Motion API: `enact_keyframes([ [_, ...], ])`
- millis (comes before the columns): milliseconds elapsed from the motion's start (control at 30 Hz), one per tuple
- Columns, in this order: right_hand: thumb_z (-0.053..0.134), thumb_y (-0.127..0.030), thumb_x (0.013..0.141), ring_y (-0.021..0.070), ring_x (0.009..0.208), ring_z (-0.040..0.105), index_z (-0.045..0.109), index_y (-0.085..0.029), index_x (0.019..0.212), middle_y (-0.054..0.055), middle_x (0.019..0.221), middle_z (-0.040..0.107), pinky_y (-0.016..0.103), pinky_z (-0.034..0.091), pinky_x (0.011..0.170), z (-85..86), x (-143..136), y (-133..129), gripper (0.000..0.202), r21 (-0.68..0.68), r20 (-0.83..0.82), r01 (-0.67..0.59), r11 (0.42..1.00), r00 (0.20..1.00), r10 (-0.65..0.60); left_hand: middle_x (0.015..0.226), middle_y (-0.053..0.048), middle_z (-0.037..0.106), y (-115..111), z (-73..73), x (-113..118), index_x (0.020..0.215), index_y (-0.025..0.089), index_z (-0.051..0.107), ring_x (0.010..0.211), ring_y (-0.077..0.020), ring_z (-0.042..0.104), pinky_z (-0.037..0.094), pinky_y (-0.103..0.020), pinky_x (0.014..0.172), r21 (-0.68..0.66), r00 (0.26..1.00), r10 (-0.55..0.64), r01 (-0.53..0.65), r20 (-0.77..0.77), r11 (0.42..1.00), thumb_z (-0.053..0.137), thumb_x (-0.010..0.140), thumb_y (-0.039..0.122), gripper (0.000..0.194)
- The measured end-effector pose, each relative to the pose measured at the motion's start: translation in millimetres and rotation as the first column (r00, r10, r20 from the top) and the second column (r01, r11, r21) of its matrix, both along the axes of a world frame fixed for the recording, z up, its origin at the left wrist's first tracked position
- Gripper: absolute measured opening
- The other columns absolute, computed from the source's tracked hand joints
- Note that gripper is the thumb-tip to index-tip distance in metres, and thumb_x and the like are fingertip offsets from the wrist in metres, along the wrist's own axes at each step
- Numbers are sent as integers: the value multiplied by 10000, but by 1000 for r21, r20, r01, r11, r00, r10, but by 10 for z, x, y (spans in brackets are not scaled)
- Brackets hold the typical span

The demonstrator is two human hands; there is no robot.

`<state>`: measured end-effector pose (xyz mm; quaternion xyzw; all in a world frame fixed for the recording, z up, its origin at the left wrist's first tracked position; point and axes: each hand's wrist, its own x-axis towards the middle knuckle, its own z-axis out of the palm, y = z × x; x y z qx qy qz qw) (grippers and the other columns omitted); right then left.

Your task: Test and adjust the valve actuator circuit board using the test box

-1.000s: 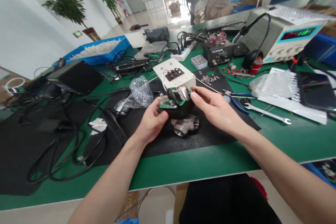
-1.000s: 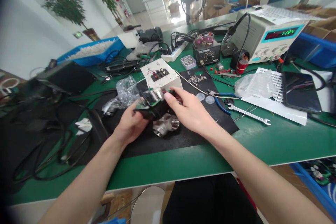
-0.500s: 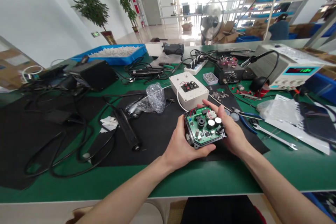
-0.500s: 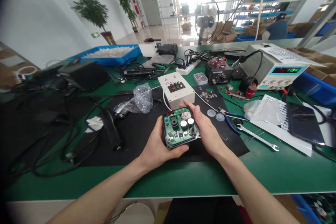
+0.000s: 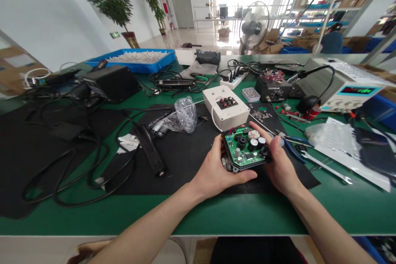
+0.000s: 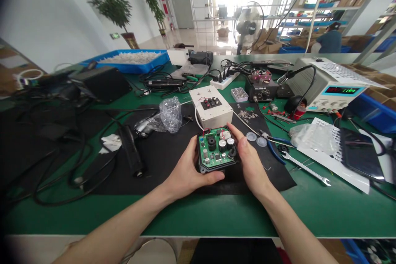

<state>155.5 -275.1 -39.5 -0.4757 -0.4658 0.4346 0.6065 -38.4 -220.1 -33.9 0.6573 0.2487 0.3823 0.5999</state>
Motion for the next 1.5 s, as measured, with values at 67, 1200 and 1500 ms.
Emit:
enact_keyframes([
  [67,426,-863,1078,359,1631,448,544,-331,1661,39,1687,580,598,299,1390,1,33,-31,799,30,51,-16,999,999,14,1587,-150,641,0,-3,-4,1543,234,480,1481,-358,633,507,-521,1283,0,1000,3,-3,-12,1000,1056,756,381,986],
  [1200,1031,-584,779,411,1623,417,342,-352,1742,123,1764,425,642,312,1364,10,88,-175,1207,103,485,-14,995,874,-38,1215,-73,788,477,989,-413,1194,248,814,1152,-260,742,599,-383,1049,441,947,71,79,-313,894,777,1048,383,202],
  [1500,986,-479,866,414,1624,412,440,-402,1670,93,1753,433,648,347,1349,170,10,-148,975,227,451,12,974,885,-117,1537,-90,674,885,1044,-295,1328,304,804,1480,-312,620,461,-476,1300,422,880,-305,448,-364,788,871,968,293,366],
])
